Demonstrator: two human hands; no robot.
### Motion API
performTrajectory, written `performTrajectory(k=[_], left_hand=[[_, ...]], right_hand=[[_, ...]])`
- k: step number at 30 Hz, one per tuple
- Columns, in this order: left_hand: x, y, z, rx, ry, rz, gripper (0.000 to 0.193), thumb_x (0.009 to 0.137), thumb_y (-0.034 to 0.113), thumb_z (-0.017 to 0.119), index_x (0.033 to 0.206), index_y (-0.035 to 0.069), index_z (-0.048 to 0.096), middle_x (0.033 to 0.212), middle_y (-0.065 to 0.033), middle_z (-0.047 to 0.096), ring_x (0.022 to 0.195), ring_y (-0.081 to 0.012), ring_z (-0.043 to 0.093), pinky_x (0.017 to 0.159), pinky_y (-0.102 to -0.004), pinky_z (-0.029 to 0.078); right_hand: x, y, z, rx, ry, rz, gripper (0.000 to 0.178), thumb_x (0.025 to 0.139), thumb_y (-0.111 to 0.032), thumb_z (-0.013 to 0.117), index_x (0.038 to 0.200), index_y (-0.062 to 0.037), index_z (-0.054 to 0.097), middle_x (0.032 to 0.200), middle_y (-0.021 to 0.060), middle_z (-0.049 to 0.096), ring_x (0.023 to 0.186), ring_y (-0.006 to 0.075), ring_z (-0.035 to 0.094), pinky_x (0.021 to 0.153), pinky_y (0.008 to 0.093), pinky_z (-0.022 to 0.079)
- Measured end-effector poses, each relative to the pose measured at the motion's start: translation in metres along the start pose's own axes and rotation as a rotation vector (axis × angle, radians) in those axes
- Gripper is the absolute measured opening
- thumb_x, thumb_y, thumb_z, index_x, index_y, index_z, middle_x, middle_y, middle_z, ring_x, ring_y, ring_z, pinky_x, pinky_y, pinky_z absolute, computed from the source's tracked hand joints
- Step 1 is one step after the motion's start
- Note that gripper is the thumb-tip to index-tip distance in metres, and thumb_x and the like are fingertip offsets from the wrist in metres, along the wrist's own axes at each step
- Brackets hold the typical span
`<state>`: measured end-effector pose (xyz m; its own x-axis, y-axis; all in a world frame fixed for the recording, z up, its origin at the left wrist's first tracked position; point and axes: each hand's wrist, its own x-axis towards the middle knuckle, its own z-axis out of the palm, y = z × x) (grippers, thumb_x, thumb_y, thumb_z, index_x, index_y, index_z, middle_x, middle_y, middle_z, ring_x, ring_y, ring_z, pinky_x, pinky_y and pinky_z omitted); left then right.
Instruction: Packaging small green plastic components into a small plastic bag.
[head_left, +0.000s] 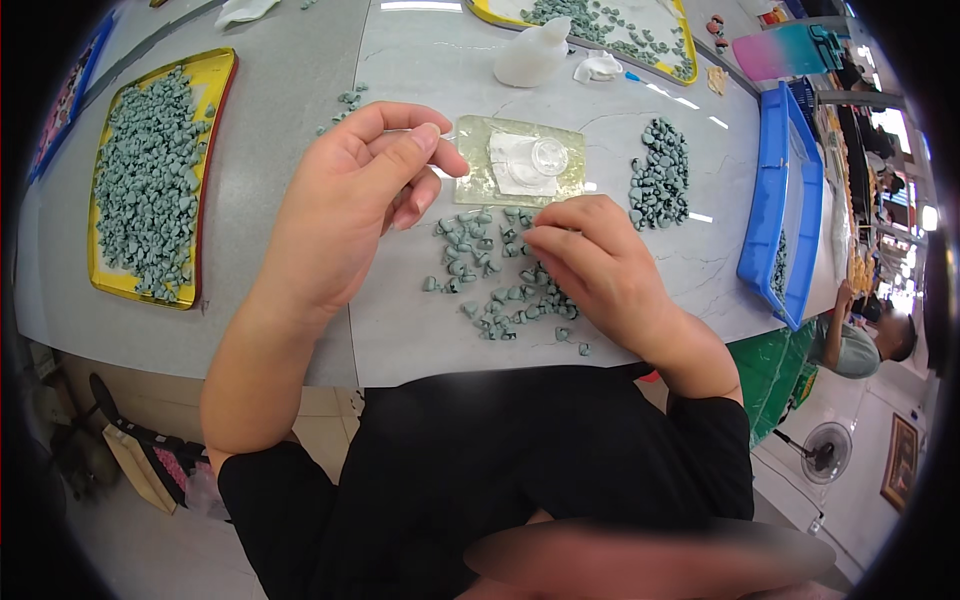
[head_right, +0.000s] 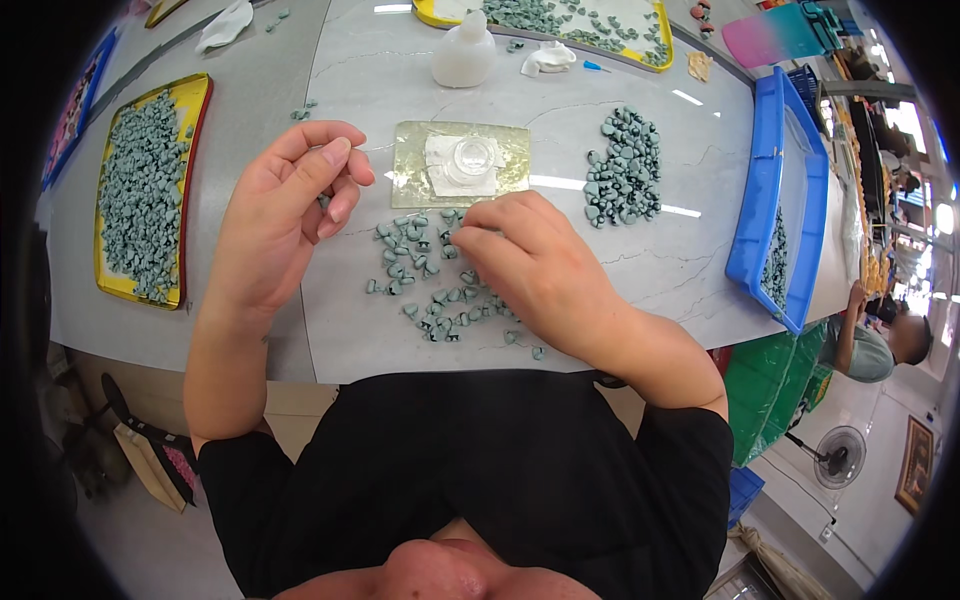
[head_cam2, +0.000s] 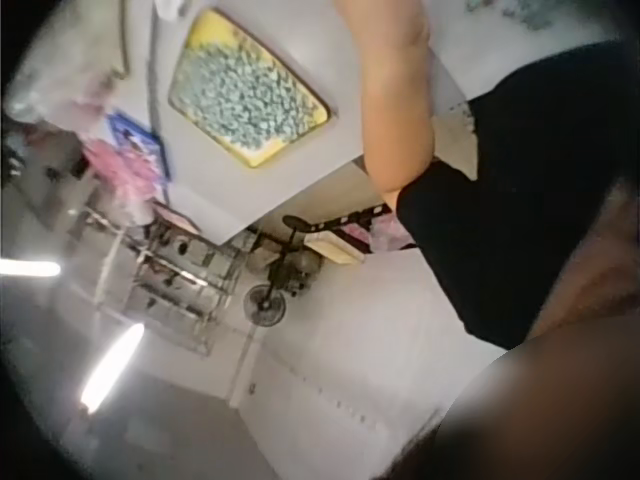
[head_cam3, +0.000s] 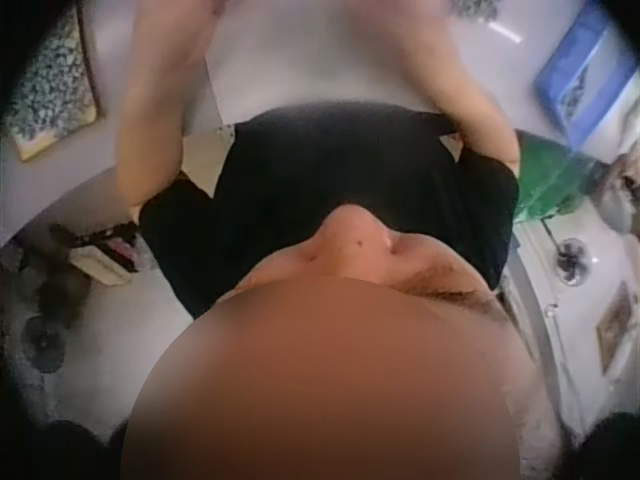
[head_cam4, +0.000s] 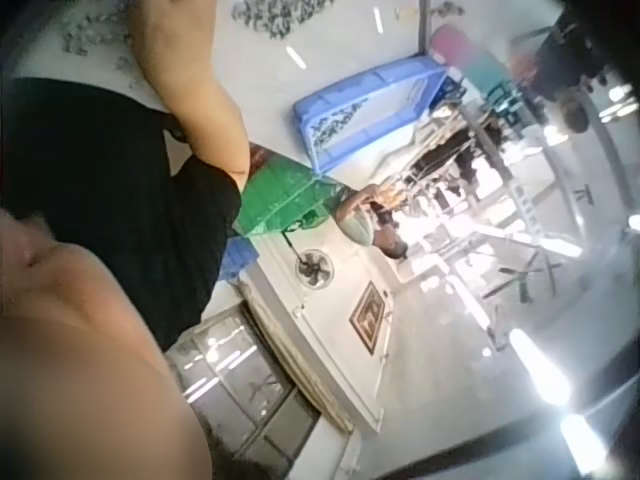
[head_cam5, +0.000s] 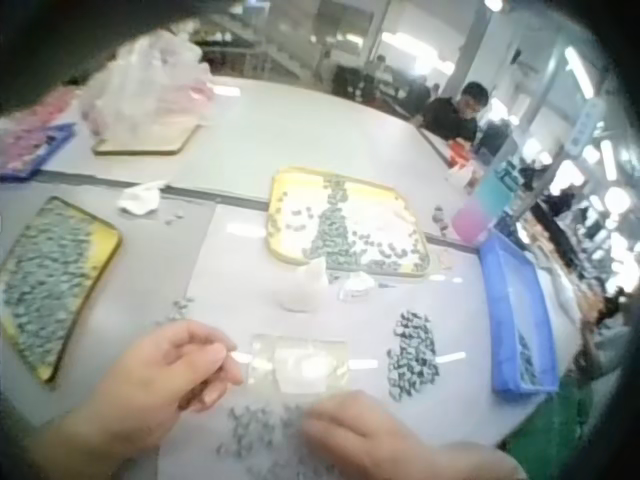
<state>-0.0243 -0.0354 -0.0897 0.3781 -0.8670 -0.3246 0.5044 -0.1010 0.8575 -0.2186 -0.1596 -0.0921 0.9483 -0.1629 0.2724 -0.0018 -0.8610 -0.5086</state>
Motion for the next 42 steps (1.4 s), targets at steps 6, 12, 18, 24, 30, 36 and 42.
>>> performTrajectory(k=[6, 12, 18, 24, 30, 36, 42], left_hand=[[-0.001, -0.001, -0.001, -0.013, -0.005, -0.001, 0.02, 0.092, 0.015, 0.051, 0.105, 0.0, 0.053, 0.085, -0.0053, 0.06, 0.061, -0.0048, 0.044, 0.052, -0.0178, 0.034], [-0.002, 0.001, -0.003, -0.024, -0.015, -0.016, 0.02, 0.092, 0.014, 0.052, 0.104, -0.001, 0.053, 0.085, -0.006, 0.062, 0.061, -0.0045, 0.044, 0.052, -0.018, 0.034], [-0.007, 0.005, -0.001, 0.025, 0.007, -0.062, 0.02, 0.091, 0.011, 0.045, 0.105, 0.0, 0.054, 0.071, 0.0037, 0.049, 0.059, -0.0025, 0.041, 0.05, -0.0167, 0.029], [-0.011, 0.01, -0.002, 0.188, 0.0, -0.126, 0.021, 0.087, 0.007, 0.04, 0.099, 0.001, 0.056, 0.065, 0.0073, 0.04, 0.056, -0.0013, 0.033, 0.049, -0.0168, 0.027], [-0.018, 0.013, -0.004, 0.622, -0.042, -0.096, 0.014, 0.086, 0.004, 0.044, 0.09, 0.002, 0.058, 0.06, 0.0088, 0.035, 0.054, -0.001, 0.031, 0.047, -0.0186, 0.025], [-0.017, 0.014, -0.013, 0.918, -0.135, -0.006, 0.007, 0.081, 0.003, 0.059, 0.087, 0.001, 0.058, 0.057, 0.004, 0.035, 0.053, -0.0048, 0.034, 0.047, -0.0237, 0.028], [-0.016, 0.007, -0.017, 1.038, -0.168, 0.048, 0.013, 0.077, 0.005, 0.065, 0.088, 0.002, 0.059, 0.055, -0.0018, 0.039, 0.051, -0.0102, 0.037, 0.048, -0.0282, 0.032]], right_hand=[[-0.001, -0.004, 0.002, 0.013, -0.139, -0.017, 0.027, 0.067, 0.002, 0.07, 0.093, -0.0019, 0.062, 0.094, 0.0082, 0.056, 0.086, 0.0257, 0.055, 0.074, 0.035, 0.046], [0.005, -0.01, 0.005, 0.013, -0.071, 0.012, 0.033, 0.068, 0.001, 0.067, 0.1, -0.0019, 0.061, 0.1, 0.0096, 0.057, 0.094, 0.0281, 0.055, 0.082, 0.037, 0.046], [0.004, -0.01, 0.001, -0.048, -0.215, -0.061, 0.037, 0.069, 0.003, 0.056, 0.106, 0.0006, 0.059, 0.107, 0.0114, 0.057, 0.102, 0.0294, 0.054, 0.088, 0.0375, 0.045], [0.013, -0.012, 0.005, -0.052, -0.17, -0.126, 0.036, 0.075, -0.001, 0.055, 0.111, 0.0004, 0.058, 0.114, 0.0128, 0.056, 0.11, 0.0307, 0.053, 0.092, 0.038, 0.044], [0.01, -0.013, 0.001, -0.043, -0.231, -0.131, 0.036, 0.076, -0.005, 0.055, 0.112, 0.0007, 0.058, 0.114, 0.0127, 0.056, 0.11, 0.0301, 0.053, 0.092, 0.0385, 0.045], [0.015, -0.018, 0.003, -0.04, -0.227, -0.188, 0.036, 0.074, -0.005, 0.056, 0.109, 0.0006, 0.059, 0.111, 0.0119, 0.057, 0.107, 0.0288, 0.055, 0.089, 0.0376, 0.046], [0.015, -0.02, -0.001, -0.041, -0.295, -0.214, 0.036, 0.074, -0.007, 0.056, 0.109, -0.0007, 0.06, 0.113, 0.0108, 0.057, 0.106, 0.0271, 0.055, 0.086, 0.0353, 0.048]])
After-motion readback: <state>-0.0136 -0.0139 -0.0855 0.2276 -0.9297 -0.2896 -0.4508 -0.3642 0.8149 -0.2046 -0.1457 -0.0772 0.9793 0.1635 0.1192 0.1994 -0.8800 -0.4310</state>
